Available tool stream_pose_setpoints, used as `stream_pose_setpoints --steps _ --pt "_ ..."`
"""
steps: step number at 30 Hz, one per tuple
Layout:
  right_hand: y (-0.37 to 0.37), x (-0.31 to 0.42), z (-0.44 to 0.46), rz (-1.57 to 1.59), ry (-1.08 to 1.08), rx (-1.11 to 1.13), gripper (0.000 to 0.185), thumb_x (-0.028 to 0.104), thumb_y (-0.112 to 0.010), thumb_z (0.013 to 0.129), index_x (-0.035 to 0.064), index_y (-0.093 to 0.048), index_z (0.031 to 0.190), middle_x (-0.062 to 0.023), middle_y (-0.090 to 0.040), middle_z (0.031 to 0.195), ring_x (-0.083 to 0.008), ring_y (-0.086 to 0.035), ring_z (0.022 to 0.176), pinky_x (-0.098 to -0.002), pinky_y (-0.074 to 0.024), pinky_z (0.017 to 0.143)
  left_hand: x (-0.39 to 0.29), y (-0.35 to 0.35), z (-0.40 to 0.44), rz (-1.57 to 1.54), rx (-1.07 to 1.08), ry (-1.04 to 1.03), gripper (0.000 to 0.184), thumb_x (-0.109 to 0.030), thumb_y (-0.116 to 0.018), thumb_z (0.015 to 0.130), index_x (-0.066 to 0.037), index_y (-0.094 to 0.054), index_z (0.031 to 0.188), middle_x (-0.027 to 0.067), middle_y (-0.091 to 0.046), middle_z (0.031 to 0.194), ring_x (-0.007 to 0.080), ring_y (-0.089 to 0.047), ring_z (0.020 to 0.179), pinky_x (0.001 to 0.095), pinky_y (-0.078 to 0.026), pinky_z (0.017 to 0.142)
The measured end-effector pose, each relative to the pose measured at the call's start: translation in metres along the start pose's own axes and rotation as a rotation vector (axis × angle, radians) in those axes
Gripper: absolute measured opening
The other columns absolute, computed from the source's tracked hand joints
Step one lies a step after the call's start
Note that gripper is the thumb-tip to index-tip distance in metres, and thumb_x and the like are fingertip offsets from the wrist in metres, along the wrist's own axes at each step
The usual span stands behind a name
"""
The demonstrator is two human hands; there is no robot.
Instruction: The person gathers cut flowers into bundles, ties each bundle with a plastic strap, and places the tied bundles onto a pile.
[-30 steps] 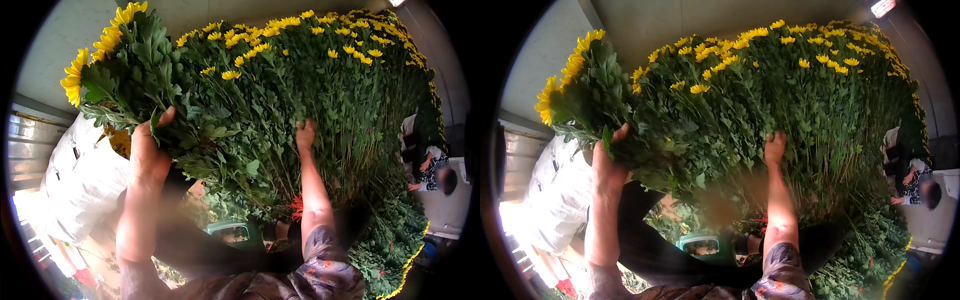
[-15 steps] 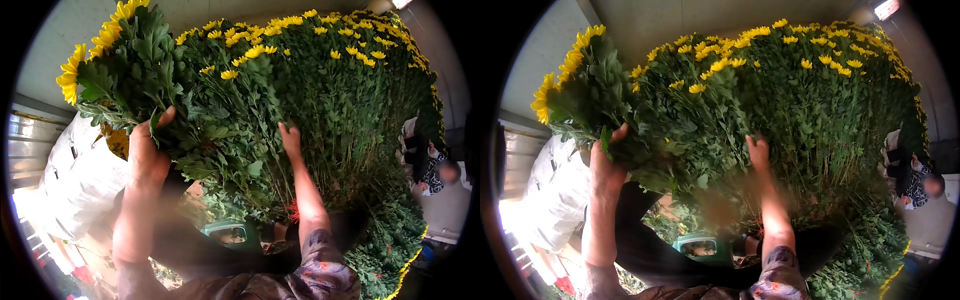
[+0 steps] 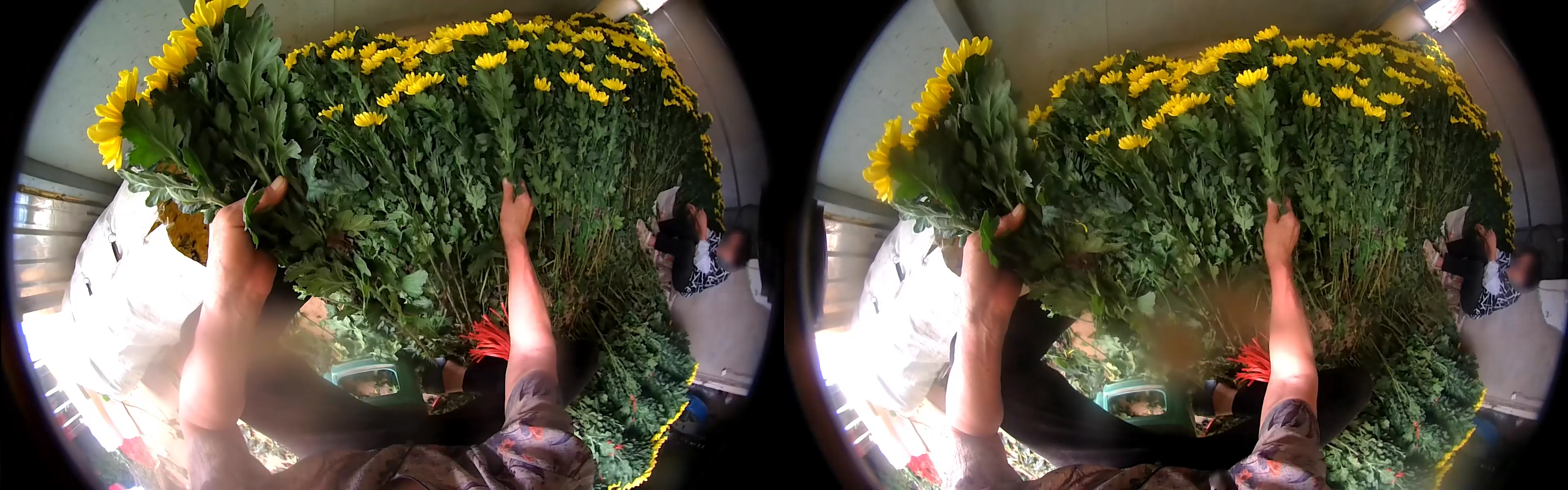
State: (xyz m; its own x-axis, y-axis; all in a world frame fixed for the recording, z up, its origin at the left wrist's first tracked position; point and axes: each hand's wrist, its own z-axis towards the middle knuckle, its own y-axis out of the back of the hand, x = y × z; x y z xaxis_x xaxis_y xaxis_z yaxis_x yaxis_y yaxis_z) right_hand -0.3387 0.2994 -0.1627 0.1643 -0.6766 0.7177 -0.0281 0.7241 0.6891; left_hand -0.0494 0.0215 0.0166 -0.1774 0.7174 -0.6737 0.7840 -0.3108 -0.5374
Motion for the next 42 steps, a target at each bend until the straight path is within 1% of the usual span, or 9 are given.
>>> stream_pose_setpoints --steps 3,5,6,13,16,23,27,32,42 --pt "0.007 0.0 0.019 -0.253 -0.093 0.009 0.042 0.026 -0.057 0.09 -0.0004 -0.052 0.122 -0.0185 -0.061 0.109 -0.0317 -0.056 0.099 -0.0412 -0.043 0.083 0.0 -0.002 -0.003 -0.012 -0.002 0.01 0.02 -0.008 -0.065 0.079 0.003 -0.062 0.095 0.0081 -0.065 0.088 0.019 -0.063 0.08 0.0318 -0.049 0.078" --pt "0.009 -0.001 0.023 -0.758 0.426 -0.224 0.054 0.025 -0.061 0.087 0.0042 -0.041 0.132 -0.0172 -0.05 0.125 -0.0332 -0.047 0.114 -0.0445 -0.0378 0.091 -0.001 -0.003 -0.003 -0.008 -0.005 0.005 0.02 -0.008 -0.065 0.079 0.003 -0.061 0.096 0.0082 -0.065 0.088 0.0192 -0.063 0.08 0.032 -0.049 0.078" --pt "0.006 -0.002 0.025 -0.704 0.499 -0.102 0.064 0.023 -0.063 0.084 0.0068 -0.031 0.137 -0.016 -0.042 0.131 -0.035 -0.039 0.119 -0.0479 -0.0327 0.096 -0.001 -0.002 -0.003 -0.017 0.004 0.023 0.021 -0.008 -0.064 0.079 0.003 -0.061 0.096 0.0083 -0.065 0.089 0.0193 -0.063 0.08 0.0321 -0.049 0.078" --pt "-0.061 -0.042 0.002 -0.819 0.409 0.259 0.046 0.034 -0.052 0.092 0.0055 -0.044 0.127 -0.0158 -0.055 0.113 -0.0335 -0.048 0.111 -0.0483 -0.0435 0.086 0.0 -0.007 -0.005 -0.042 0.03 0.048 0.022 -0.009 -0.065 0.078 0.003 -0.061 0.097 0.0082 -0.065 0.09 0.0195 -0.062 0.083 0.0324 -0.048 0.08" --pt "-0.05 -0.024 0.002 -0.489 0.401 0.095 0.041 0.032 -0.044 0.095 0.0014 -0.049 0.122 -0.0192 -0.064 0.095 -0.0363 -0.062 0.083 -0.0446 -0.0491 0.071 0.0 -0.002 -0.005 -0.015 0.013 0.053 0.022 -0.01 -0.066 0.078 0.003 -0.062 0.096 0.0081 -0.065 0.09 0.0192 -0.062 0.083 0.0318 -0.048 0.08" --pt "-0.051 0.011 -0.027 -0.151 0.12 0.292 0.057 0.039 -0.05 0.092 -0.0031 -0.043 0.129 -0.0224 -0.065 0.086 -0.0382 -0.063 0.08 -0.044 -0.0489 0.072 -0.004 -0.003 -0.007 -0.056 0.051 0.101 0.022 -0.01 -0.067 0.078 0.002 -0.062 0.096 0.0075 -0.065 0.09 0.0189 -0.062 0.081 0.0311 -0.048 0.078" --pt "-0.108 -0.029 -0.066 -0.467 0.017 0.488 0.082 0.048 -0.069 0.074 -0.0005 -0.04 0.134 -0.0246 -0.058 0.114 -0.0381 -0.057 0.103 -0.043 -0.0468 0.084 -0.001 0.002 -0.006 -0.003 0.018 0.044 0.022 -0.01 -0.066 0.078 0.002 -0.062 0.096 0.0074 -0.065 0.089 0.0189 -0.062 0.081 0.0312 -0.048 0.078" --pt "-0.045 -0.001 -0.062 0.365 -0.328 0.645 0.052 0.023 -0.066 0.084 0.0055 -0.048 0.13 -0.0055 -0.058 0.119 -0.0204 -0.053 0.108 -0.0379 -0.0396 0.092 -0.004 0.007 -0.001 -0.018 -0.051 0.032 0.023 -0.009 -0.066 0.079 0.003 -0.062 0.098 0.0081 -0.065 0.091 0.0194 -0.062 0.081 0.0315 -0.049 0.078" --pt "0.019 -0.018 -0.066 0.594 -0.453 0.618 0.06 0.023 -0.069 0.08 0.0033 -0.045 0.131 -0.0081 -0.051 0.13 -0.0197 -0.047 0.118 -0.0285 -0.0323 0.097 0.002 0.015 0.011 -0.026 0.006 0.039 0.019 -0.011 -0.063 0.081 0.002 -0.061 0.095 0.0083 -0.065 0.087 0.0205 -0.062 0.078 0.0331 -0.05 0.077"
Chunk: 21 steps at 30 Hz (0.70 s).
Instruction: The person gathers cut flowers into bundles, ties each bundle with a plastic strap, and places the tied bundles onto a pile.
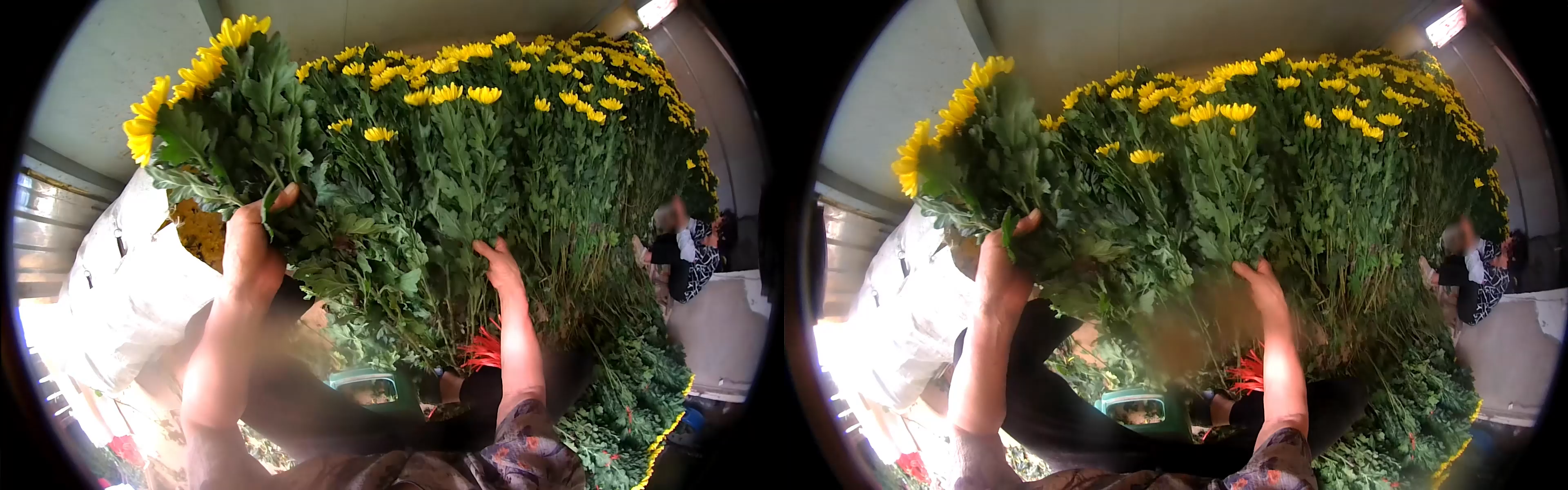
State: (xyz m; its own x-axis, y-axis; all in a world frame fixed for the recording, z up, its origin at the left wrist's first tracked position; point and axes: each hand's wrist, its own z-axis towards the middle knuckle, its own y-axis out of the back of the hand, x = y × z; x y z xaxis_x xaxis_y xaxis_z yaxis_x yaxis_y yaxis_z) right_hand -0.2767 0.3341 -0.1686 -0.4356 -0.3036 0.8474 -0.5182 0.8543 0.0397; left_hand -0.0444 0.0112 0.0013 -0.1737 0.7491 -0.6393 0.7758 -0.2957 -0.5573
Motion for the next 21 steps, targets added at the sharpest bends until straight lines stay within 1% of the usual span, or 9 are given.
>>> stream_pose_setpoints --steps 4,6,7,9,10,13,16,19,21 --pt "0.015 -0.001 -0.005 0.014 0.103 -0.025 0.052 0.013 -0.063 0.083 0.0023 -0.044 0.129 -0.0098 -0.054 0.122 -0.021 -0.053 0.107 -0.0311 -0.0412 0.089 -0.002 -0.02 -0.009 -0.059 -0.011 0.032 0.015 -0.011 -0.061 0.083 0.0 -0.06 0.093 0.0072 -0.063 0.082 0.0222 -0.06 0.073 0.0358 -0.051 0.073" --pt "-0.002 0.033 -0.036 0.149 0.211 0.171 0.044 0.008 -0.059 0.084 0.0008 -0.045 0.126 -0.0116 -0.059 0.115 -0.0218 -0.059 0.097 -0.0323 -0.0474 0.083 0.004 -0.02 0.002 -0.073 -0.059 -0.043 0.014 -0.01 -0.061 0.082 -0.003 -0.06 0.095 0.0059 -0.061 0.084 0.021 -0.058 0.074 0.0375 -0.051 0.071" --pt "-0.022 0.067 -0.065 0.364 0.067 0.268 0.039 0.007 -0.058 0.084 0.0007 -0.049 0.121 -0.0117 -0.061 0.109 -0.0222 -0.063 0.088 -0.0326 -0.0505 0.077 0.003 -0.022 0.002 -0.054 -0.03 0.006 0.014 -0.011 -0.062 0.082 -0.004 -0.06 0.095 0.0044 -0.061 0.084 0.0201 -0.058 0.073 0.0374 -0.05 0.07" --pt "-0.042 0.089 -0.084 0.237 0.352 0.499 0.029 0.006 -0.058 0.082 0.0019 -0.056 0.111 -0.0109 -0.064 0.099 -0.0225 -0.065 0.075 -0.0353 -0.0537 0.067 0.005 -0.022 0.011 -0.062 0.066 0.029 0.019 -0.019 -0.064 0.085 -0.004 -0.061 0.095 0.0034 -0.061 0.083 0.02 -0.058 0.072 0.0368 -0.049 0.07" --pt "-0.047 0.089 -0.091 0.294 0.315 0.527 0.028 0.007 -0.062 0.08 0.0028 -0.058 0.108 -0.0094 -0.065 0.094 -0.0228 -0.065 0.07 -0.0376 -0.0558 0.062 0.007 -0.019 0.014 -0.068 0.07 0.016 0.019 -0.019 -0.064 0.085 -0.004 -0.061 0.095 0.0034 -0.061 0.083 0.02 -0.058 0.072 0.0368 -0.049 0.07" --pt "-0.086 0.099 -0.108 0.149 0.317 0.453 0.028 0.002 -0.062 0.08 0.0057 -0.06 0.108 -0.0067 -0.064 0.097 -0.0204 -0.065 0.08 -0.0372 -0.0578 0.063 0.014 -0.017 0.019 -0.131 0.226 -0.016 0.035 -0.035 -0.064 0.086 -0.005 -0.059 0.103 0.004 -0.061 0.093 0.0194 -0.058 0.08 0.036 -0.049 0.076" --pt "-0.114 0.087 -0.101 0.174 0.35 0.504 0.025 0.004 -0.064 0.083 0.0052 -0.06 0.107 -0.0041 -0.064 0.101 -0.0142 -0.062 0.084 -0.0299 -0.054 0.074 0.019 -0.015 0.014 -0.2 0.399 -0.072 0.064 -0.06 -0.05 0.086 -0.011 -0.046 0.127 0.0065 -0.053 0.12 0.0217 -0.05 0.109 0.038 -0.043 0.093" --pt "-0.133 0.088 -0.11 0.201 0.385 0.501 0.025 0.007 -0.064 0.085 0.0032 -0.06 0.109 -0.0036 -0.064 0.102 -0.0125 -0.061 0.085 -0.0286 -0.0516 0.075 0.016 -0.014 0.004 -0.191 0.339 -0.143 0.067 -0.063 -0.049 0.084 -0.011 -0.047 0.126 0.0042 -0.053 0.121 0.0206 -0.048 0.11 0.038 -0.038 0.097" --pt "-0.139 0.091 -0.119 0.202 0.476 0.357 0.024 0.007 -0.062 0.086 0.0031 -0.06 0.109 -0.0028 -0.065 0.101 -0.012 -0.061 0.086 -0.0285 -0.0516 0.075 0.012 -0.016 0.0 -0.203 0.336 -0.132 0.072 -0.067 -0.047 0.083 -0.01 -0.046 0.128 0.0043 -0.051 0.125 0.0212 -0.047 0.112 0.0387 -0.036 0.1"
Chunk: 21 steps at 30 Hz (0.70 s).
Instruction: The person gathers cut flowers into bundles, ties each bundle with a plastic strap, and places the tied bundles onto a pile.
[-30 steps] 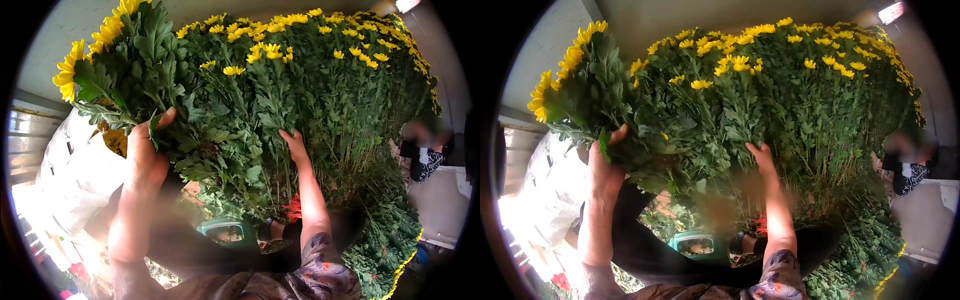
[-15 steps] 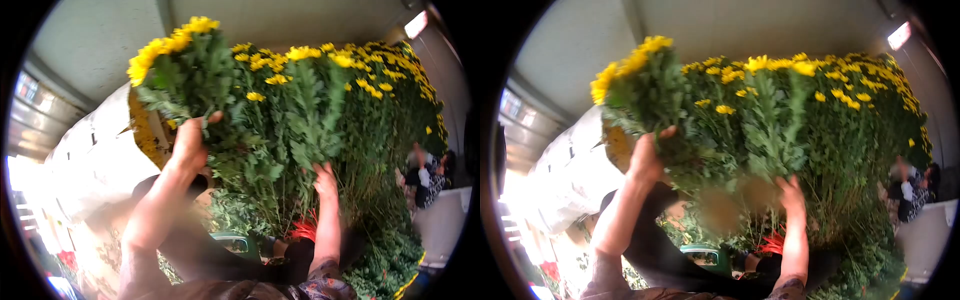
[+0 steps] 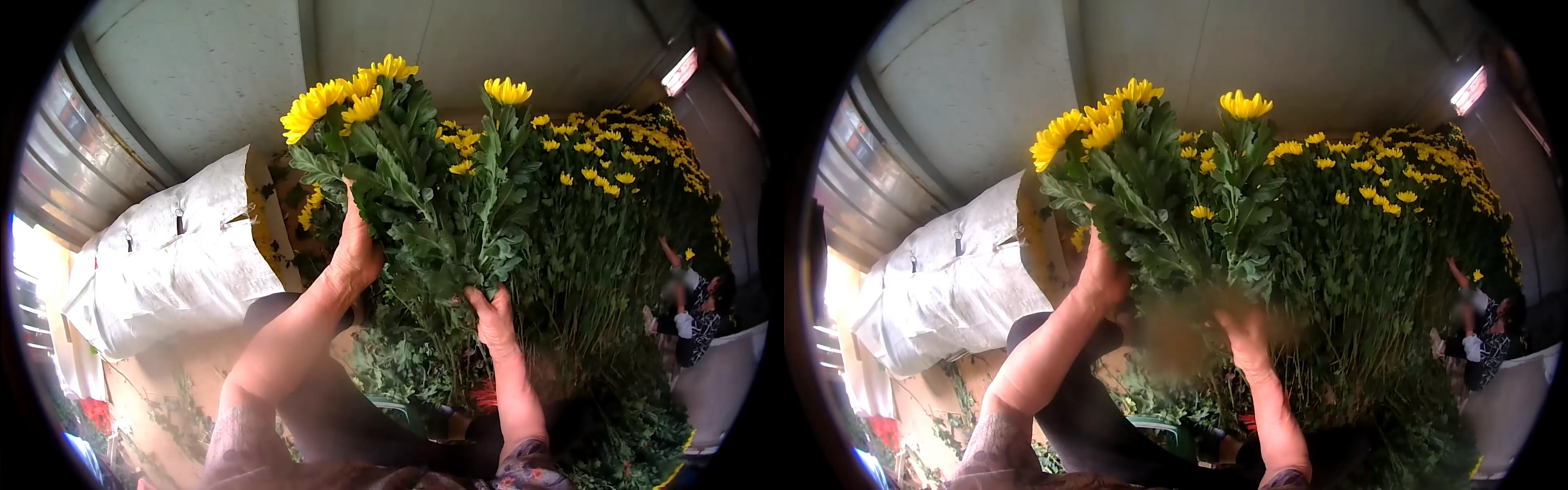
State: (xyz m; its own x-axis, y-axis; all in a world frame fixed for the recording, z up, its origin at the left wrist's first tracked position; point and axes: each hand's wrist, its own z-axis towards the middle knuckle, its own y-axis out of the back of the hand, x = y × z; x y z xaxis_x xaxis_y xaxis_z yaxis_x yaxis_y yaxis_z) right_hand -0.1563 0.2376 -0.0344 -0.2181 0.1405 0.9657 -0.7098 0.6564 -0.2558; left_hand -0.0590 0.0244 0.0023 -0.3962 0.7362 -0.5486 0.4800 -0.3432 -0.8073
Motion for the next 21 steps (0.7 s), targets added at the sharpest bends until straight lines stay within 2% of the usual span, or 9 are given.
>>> stream_pose_setpoints --steps 4,5,7,12,13,15,18,20,21 --pt "-0.006 -0.007 -0.008 -0.723 0.053 0.041 0.018 0.016 -0.059 0.088 0.0 -0.06 0.098 -0.0077 -0.064 0.085 -0.0144 -0.058 0.073 -0.0295 -0.0461 0.064 -0.002 -0.007 -0.008 -0.1 0.003 0.045 0.066 -0.056 -0.057 0.084 -0.007 -0.046 0.126 0.0056 -0.053 0.122 0.0207 -0.05 0.109 0.0391 -0.04 0.096" --pt "-0.018 0.004 -0.011 -0.881 0.081 0.113 0.02 0.018 -0.054 0.092 0.0022 -0.059 0.102 -0.0033 -0.064 0.086 -0.0145 -0.057 0.075 -0.0291 -0.0456 0.065 -0.002 -0.01 -0.012 0.046 -0.006 -0.04 0.059 -0.045 -0.062 0.084 -0.005 -0.047 0.124 0.0061 -0.055 0.118 0.0203 -0.053 0.105 0.0382 -0.044 0.092" --pt "-0.041 0.025 -0.015 -0.927 0.035 0.24 0.025 0.022 -0.052 0.093 -0.0012 -0.055 0.1 -0.0129 -0.06 0.082 -0.0259 -0.055 0.074 -0.0364 -0.0435 0.067 0.0 -0.005 -0.007 0.081 -0.014 -0.12 0.042 -0.016 -0.069 0.079 -0.001 -0.053 0.115 0.007 -0.061 0.105 0.0179 -0.059 0.093 0.0354 -0.049 0.082" --pt "-0.049 0.01 -0.021 -0.9 0.113 0.246 0.031 0.027 -0.045 0.097 -0.0031 -0.052 0.099 -0.0176 -0.057 0.082 -0.032 -0.056 0.077 -0.0411 -0.0432 0.072 -0.002 0.009 -0.012 -0.005 -0.06 -0.059 0.031 -0.013 -0.066 0.08 -0.001 -0.059 0.107 0.0068 -0.062 0.101 0.0165 -0.059 0.091 0.0345 -0.049 0.08" --pt "-0.047 0.001 -0.016 -0.796 0.098 0.272 0.038 0.032 -0.039 0.098 -0.0037 -0.052 0.099 -0.0181 -0.058 0.08 -0.031 -0.059 0.078 -0.0422 -0.0437 0.071 0.003 0.014 -0.014 0.323 0.088 -0.429 0.031 -0.014 -0.065 0.08 -0.001 -0.058 0.108 0.0063 -0.062 0.101 0.0166 -0.059 0.09 0.0341 -0.049 0.08" --pt "-0.043 -0.01 -0.007 -0.701 -0.005 0.282 0.038 0.032 -0.037 0.098 -0.0037 -0.052 0.099 -0.0182 -0.058 0.078 -0.0296 -0.059 0.076 -0.0412 -0.0446 0.069 -0.009 0.002 -0.012 -0.087 -0.002 0.048 0.036 -0.015 -0.068 0.079 -0.002 -0.057 0.11 0.0058 -0.062 0.102 0.0166 -0.059 0.09 0.0334 -0.049 0.081" --pt "-0.057 -0.001 -0.004 -0.46 -0.172 0.269 0.036 0.028 -0.037 0.097 -0.0039 -0.053 0.098 -0.0193 -0.057 0.073 -0.0274 -0.059 0.065 -0.039 -0.0461 0.057 -0.007 -0.001 -0.016 0.148 -0.006 -0.079 0.047 -0.016 -0.074 0.074 -0.001 -0.055 0.114 0.0062 -0.063 0.1 0.0168 -0.06 0.087 0.0335 -0.048 0.081" --pt "-0.07 0.001 -0.001 -0.788 0.301 0.438 0.034 0.026 -0.039 0.096 -0.0037 -0.054 0.092 -0.0195 -0.058 0.074 -0.0257 -0.058 0.058 -0.0397 -0.0443 0.049 -0.01 -0.003 -0.016 0.276 -0.086 -0.086 0.049 -0.013 -0.078 0.067 0.0 -0.059 0.11 0.0075 -0.063 0.101 0.0183 -0.061 0.083 0.0345 -0.048 0.083" --pt "-0.083 0.02 -0.003 -0.943 0.311 0.493 0.038 0.031 -0.042 0.095 -0.0035 -0.056 0.085 -0.0203 -0.059 0.073 -0.0261 -0.058 0.057 -0.0399 -0.0437 0.049 -0.014 0.003 -0.014 0.476 -0.141 -0.2 0.044 -0.014 -0.077 0.067 0.0 -0.061 0.105 0.0081 -0.064 0.1 0.0187 -0.061 0.082 0.0339 -0.048 0.082"
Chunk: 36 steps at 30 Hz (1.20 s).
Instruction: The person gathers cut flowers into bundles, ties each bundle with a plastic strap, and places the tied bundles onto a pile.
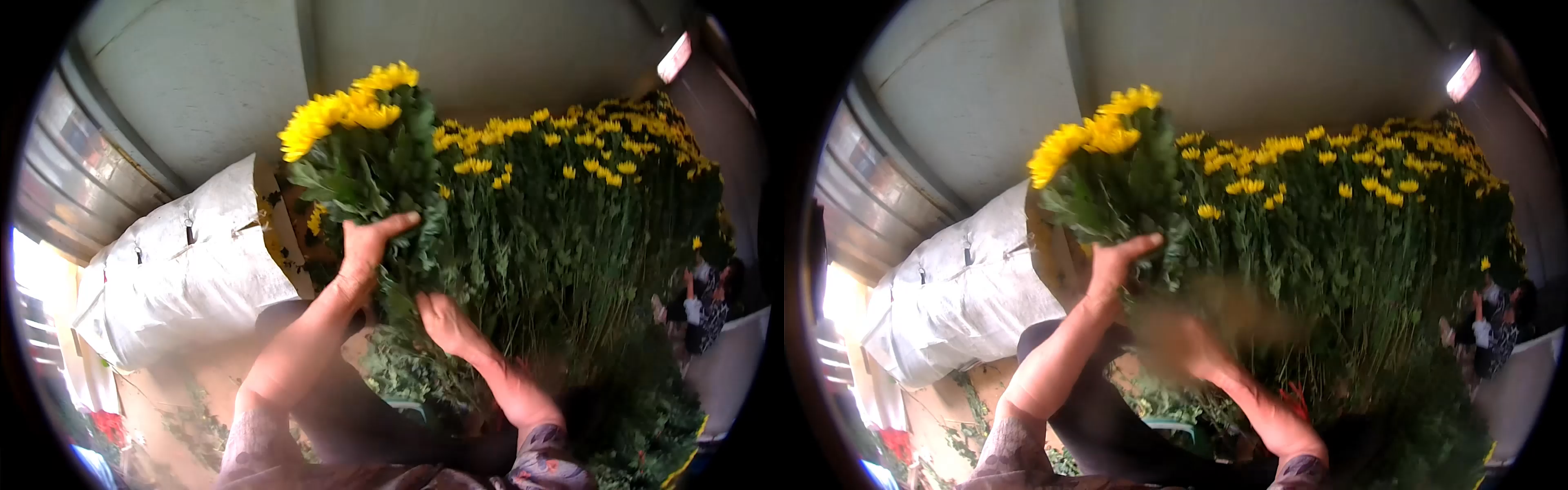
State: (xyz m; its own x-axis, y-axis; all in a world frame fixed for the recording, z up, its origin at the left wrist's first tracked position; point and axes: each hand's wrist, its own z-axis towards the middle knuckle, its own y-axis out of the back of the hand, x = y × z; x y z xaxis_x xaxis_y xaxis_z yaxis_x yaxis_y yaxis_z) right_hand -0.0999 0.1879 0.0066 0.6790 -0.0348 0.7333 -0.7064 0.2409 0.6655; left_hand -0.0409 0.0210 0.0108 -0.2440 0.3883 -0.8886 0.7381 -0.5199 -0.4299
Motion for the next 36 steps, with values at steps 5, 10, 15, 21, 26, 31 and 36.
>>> stream_pose_setpoints --steps 5,10,15,21,26,31,36 --pt "0.011 -0.053 -0.003 0.482 -0.464 -0.105 0.051 0.046 -0.044 0.095 -0.0006 -0.065 0.093 -0.0079 -0.066 0.072 -0.0194 -0.063 0.068 -0.0343 -0.0487 0.064 -0.013 0.047 0.005 0.073 -0.135 -0.31 0.029 -0.02 -0.066 0.075 0.0 -0.065 0.097 0.0088 -0.068 0.09 0.0201 -0.063 0.079 0.0312 -0.049 0.077" --pt "-0.079 -0.267 -0.054 -0.24 -0.735 -0.391 0.064 0.047 -0.063 0.082 0.0055 -0.045 0.128 -0.0185 -0.062 0.11 -0.0298 -0.063 0.094 -0.0377 -0.0489 0.077 -0.047 0.045 0.008 -0.324 -0.16 0.227 0.029 -0.015 -0.065 0.077 -0.001 -0.06 0.102 0.01 -0.066 0.084 0.0204 -0.063 0.074 0.0318 -0.054 0.068" --pt "-0.111 -0.294 -0.072 -0.24 -0.736 -0.337 0.076 0.045 -0.07 0.075 0.0049 -0.042 0.133 -0.0184 -0.06 0.114 -0.0339 -0.06 0.096 -0.0418 -0.0469 0.082 -0.031 0.037 0.017 -0.255 -0.236 0.241 0.033 -0.008 -0.067 0.074 -0.002 -0.059 0.106 0.0085 -0.065 0.091 0.0213 -0.064 0.077 0.0325 -0.054 0.07" --pt "-0.006 -0.256 -0.094 0.455 -0.901 -0.295 0.073 0.047 -0.066 0.081 0.0042 -0.04 0.135 -0.0137 -0.054 0.126 -0.0312 -0.05 0.116 -0.0414 -0.0398 0.092 -0.029 0.018 0.015 -0.311 -0.2 0.298 0.034 -0.008 -0.067 0.073 -0.002 -0.059 0.106 0.0082 -0.065 0.092 0.021 -0.064 0.079 0.0327 -0.054 0.073" --pt "-0.002 -0.3 -0.106 -0.218 -1.043 -0.562 0.055 0.033 -0.059 0.09 0.0055 -0.04 0.133 -0.0177 -0.05 0.123 -0.0328 -0.047 0.116 -0.044 -0.0382 0.095 -0.031 0.01 0.009 -0.235 -0.231 0.265 0.034 -0.01 -0.067 0.073 -0.002 -0.06 0.105 0.0087 -0.066 0.091 0.0214 -0.064 0.077 0.0333 -0.054 0.072" --pt "-0.019 -0.248 -0.036 -0.237 -0.631 -0.412 0.046 0.025 -0.06 0.087 0.0039 -0.045 0.126 -0.015 -0.055 0.117 -0.0317 -0.051 0.11 -0.0404 -0.042 0.092 -0.029 0.002 0.01 -0.172 -0.229 0.242 0.033 -0.011 -0.068 0.073 -0.002 -0.06 0.105 0.0083 -0.066 0.089 0.0212 -0.065 0.075 0.0328 -0.055 0.07" --pt "-0.113 -0.268 -0.011 -0.354 -0.632 -0.226 0.067 0.029 -0.068 0.081 0.0011 -0.037 0.133 -0.0208 -0.053 0.121 -0.0348 -0.052 0.11 -0.042 -0.044 0.092 -0.027 0.003 0.014 -0.14 -0.241 0.272 0.035 -0.011 -0.067 0.073 -0.002 -0.059 0.106 0.0089 -0.065 0.09 0.0213 -0.063 0.075 0.0333 -0.054 0.07"
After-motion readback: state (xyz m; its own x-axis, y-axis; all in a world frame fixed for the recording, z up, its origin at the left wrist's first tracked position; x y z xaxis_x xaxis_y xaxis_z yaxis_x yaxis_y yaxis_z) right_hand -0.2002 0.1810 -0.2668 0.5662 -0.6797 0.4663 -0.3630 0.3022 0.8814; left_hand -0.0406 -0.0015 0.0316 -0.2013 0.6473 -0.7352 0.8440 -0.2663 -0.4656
